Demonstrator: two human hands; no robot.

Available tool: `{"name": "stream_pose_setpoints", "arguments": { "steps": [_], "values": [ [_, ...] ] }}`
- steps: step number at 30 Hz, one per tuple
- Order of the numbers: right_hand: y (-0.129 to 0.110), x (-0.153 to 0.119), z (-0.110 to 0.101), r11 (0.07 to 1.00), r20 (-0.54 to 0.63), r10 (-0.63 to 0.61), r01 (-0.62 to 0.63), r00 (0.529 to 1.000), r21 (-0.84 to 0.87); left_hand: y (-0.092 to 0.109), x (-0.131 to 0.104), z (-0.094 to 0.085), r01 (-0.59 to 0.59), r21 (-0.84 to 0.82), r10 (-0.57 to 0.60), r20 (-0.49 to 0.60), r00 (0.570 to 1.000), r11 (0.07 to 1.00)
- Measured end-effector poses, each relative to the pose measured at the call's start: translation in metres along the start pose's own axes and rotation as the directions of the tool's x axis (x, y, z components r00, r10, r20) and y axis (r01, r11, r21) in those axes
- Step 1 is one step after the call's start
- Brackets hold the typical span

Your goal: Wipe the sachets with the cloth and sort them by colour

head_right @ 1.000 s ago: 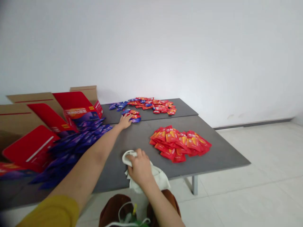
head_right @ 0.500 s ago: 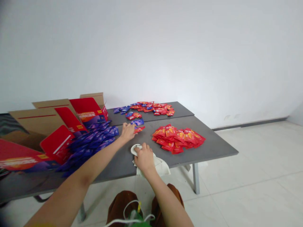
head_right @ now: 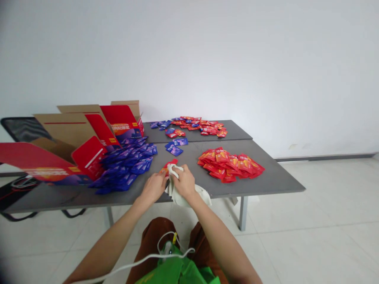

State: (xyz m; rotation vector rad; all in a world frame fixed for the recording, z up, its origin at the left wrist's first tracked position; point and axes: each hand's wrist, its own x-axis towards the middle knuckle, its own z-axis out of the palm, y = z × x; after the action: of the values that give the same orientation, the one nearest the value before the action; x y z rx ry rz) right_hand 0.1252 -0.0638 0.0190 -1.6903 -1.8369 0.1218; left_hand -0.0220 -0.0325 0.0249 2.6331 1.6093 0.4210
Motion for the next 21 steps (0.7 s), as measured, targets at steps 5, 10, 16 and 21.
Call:
{"name": "stream_pose_setpoints", "arguments": {
  "steps": [5,10,16,21],
  "values": [
    [-0.018,0.018,0.025,0.976,0.163,-0.217,0.217,0.963,0.013,0.009,-0.041,0.027,0.133,-0.144,-0.163,-0.223,0.961,0.981],
    [-0.014,0.035,0.031,0.972,0.213,-0.108,0.148,0.971,-0.181,0.01,-0.048,0.037,0.141,-0.189,-0.201,-0.35,0.915,0.972],
    [-0.001,0.05,0.021,0.943,0.168,0.1,-0.039,0.981,-0.331,0.003,-0.038,0.043,0.223,-0.142,-0.264,-0.452,0.852,0.964],
    [-0.006,0.031,0.02,0.954,0.304,-0.19,0.248,0.934,-0.167,0.006,-0.037,0.048,0.265,-0.107,-0.281,-0.529,0.801,0.958]
  ]
}}
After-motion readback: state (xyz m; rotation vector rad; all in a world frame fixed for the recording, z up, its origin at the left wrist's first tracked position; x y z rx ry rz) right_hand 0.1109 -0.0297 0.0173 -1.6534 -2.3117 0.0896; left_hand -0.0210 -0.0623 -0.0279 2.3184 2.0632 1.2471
